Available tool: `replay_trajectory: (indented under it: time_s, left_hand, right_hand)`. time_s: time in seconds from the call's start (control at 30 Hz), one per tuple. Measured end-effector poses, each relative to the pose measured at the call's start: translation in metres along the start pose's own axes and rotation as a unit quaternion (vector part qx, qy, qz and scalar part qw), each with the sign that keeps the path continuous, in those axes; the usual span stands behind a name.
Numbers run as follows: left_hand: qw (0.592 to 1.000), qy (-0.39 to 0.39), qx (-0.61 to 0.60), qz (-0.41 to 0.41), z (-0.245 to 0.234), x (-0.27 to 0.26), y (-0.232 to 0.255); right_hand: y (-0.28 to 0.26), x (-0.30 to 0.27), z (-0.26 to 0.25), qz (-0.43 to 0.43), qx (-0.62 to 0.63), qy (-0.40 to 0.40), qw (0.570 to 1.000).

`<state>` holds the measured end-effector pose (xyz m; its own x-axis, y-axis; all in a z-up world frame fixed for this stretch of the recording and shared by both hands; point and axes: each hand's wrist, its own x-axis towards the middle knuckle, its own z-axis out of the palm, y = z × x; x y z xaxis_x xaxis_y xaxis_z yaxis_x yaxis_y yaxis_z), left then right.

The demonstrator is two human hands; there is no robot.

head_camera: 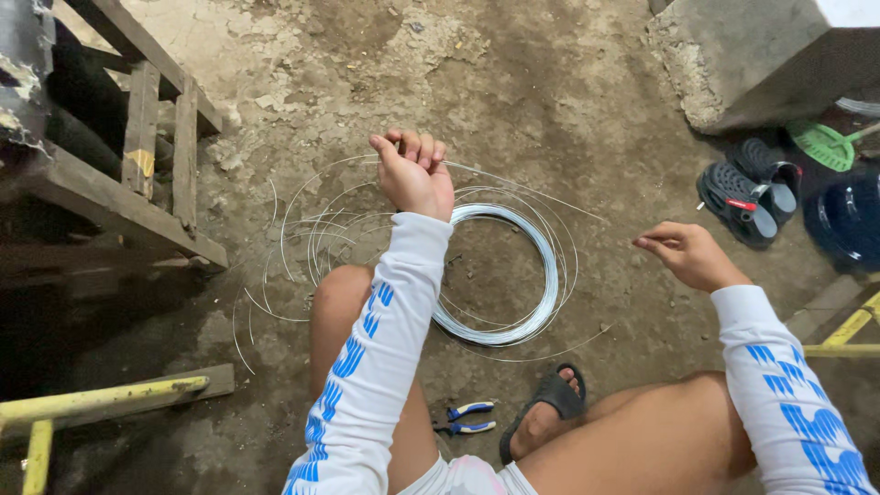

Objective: The person sits on the floor and repeatedly pulls lengths of thin metal wire from a coil, measures them by hand, and cuts them using pliers. The cut pieces are placed in a growing pile on the floor.

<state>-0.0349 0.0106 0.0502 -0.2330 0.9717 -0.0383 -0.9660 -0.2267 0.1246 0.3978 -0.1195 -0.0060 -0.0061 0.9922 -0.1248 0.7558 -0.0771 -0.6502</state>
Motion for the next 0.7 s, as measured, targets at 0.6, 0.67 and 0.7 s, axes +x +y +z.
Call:
replay_trajectory:
  time_s: [0.6, 0.67, 0.7]
  left_hand:
    - [0.991, -0.059, -0.075, -0.090, 0.001, -0.031, -0.043]
    - [0.992, -0.056, -0.072, -0.085, 0.003, -0.030, -0.041]
    - [0.992, -0.049, -0.072, -0.088, 0.005, -0.030, -0.041]
  right_hand:
    - [-0.279, 0.014, 0.029, -0.328, -0.003, 0.074, 0.942]
    - [-0.278, 0.022, 0.035, -0.315, 0.012, 0.063, 0.947]
    - [-0.274, 0.024, 0.036, -0.309, 0.015, 0.060, 0.949]
